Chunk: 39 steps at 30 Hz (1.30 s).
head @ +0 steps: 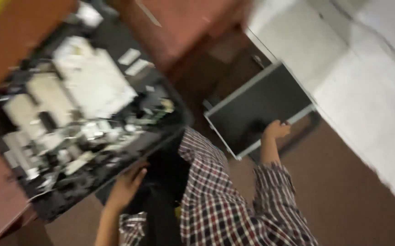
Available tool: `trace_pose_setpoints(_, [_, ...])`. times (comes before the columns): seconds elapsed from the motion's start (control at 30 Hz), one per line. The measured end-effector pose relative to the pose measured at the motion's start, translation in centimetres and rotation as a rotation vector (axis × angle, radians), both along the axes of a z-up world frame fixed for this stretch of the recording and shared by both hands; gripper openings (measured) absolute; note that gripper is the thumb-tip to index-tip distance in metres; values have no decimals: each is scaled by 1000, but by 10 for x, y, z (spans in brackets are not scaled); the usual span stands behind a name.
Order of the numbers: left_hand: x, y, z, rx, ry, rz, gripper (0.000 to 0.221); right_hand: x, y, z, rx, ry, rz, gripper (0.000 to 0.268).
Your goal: Disassembling an all-in-one computer by removing the display panel and using a screwdriver to access internal components.
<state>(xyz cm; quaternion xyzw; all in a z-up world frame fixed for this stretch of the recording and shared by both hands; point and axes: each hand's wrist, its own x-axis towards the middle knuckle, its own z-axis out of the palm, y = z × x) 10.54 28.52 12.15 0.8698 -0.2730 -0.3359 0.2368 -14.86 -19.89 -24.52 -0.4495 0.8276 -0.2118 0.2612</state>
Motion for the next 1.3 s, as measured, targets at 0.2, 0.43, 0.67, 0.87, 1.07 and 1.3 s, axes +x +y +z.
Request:
trace_pose_setpoints(0.2, [-10,67,-88,-237,-192,214,51,158,34,241,-375,-897,601,29])
trace_pose_setpoints(0.43, [-47,141,-115,-319,137,1104,23,242,66,430,-199,-298,1571,31])
trace_pose_setpoints(0.67, [-3,151,23,-819,-393,1539,33,266,108,478,45,-374,1479,42])
trace_pose_setpoints(0.87, [17,140,47,-732,-423,1242,50,305,60,477,-216,126,1577,51])
trace_pose_setpoints(1.07, [8,133,43,-551,-507,1313,49,470,-45,427,-992,426,1707,37])
trace_pose_setpoints(1.3, [7,137,36,-519,-426,1329,50,540,-99,382,-777,781,1552,70])
